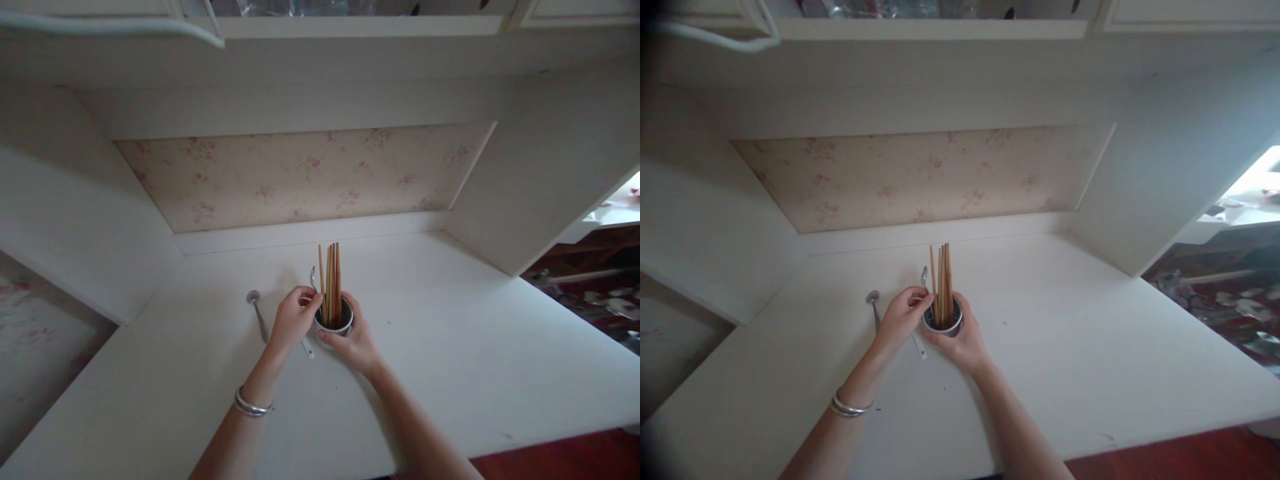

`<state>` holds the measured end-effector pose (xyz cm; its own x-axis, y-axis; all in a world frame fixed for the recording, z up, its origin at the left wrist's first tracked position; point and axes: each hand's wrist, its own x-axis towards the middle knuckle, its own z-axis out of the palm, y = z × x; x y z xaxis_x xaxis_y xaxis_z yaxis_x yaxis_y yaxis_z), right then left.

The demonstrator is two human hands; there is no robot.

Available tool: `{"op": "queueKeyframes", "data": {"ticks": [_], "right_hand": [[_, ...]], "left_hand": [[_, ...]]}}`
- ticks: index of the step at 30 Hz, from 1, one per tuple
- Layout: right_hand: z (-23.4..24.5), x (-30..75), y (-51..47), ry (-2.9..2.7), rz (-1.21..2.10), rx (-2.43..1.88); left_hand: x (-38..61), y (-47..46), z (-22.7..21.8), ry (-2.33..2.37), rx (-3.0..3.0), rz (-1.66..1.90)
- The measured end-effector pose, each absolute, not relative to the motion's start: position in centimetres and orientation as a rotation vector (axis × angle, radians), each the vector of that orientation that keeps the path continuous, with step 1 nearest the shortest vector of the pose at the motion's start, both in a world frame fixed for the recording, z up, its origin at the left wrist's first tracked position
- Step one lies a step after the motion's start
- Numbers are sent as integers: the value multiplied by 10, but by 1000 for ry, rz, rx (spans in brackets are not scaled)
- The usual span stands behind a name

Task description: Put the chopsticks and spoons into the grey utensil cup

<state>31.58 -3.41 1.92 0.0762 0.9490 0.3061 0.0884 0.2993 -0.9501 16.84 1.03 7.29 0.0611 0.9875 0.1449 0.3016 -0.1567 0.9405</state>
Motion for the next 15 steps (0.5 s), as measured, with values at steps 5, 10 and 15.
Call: {"op": "queueKeyframes", "data": {"ticks": [5, 10, 15], "right_hand": [[22, 315, -35, -1319, 944, -1007], [18, 316, -36, -1357, 956, -919], [15, 318, -39, -1388, 929, -924]], "left_hand": [[168, -12, 64, 1121, 1394, 1101], [173, -28, 55, 915, 1347, 1057], [173, -28, 50, 847, 1400, 1050]]}}
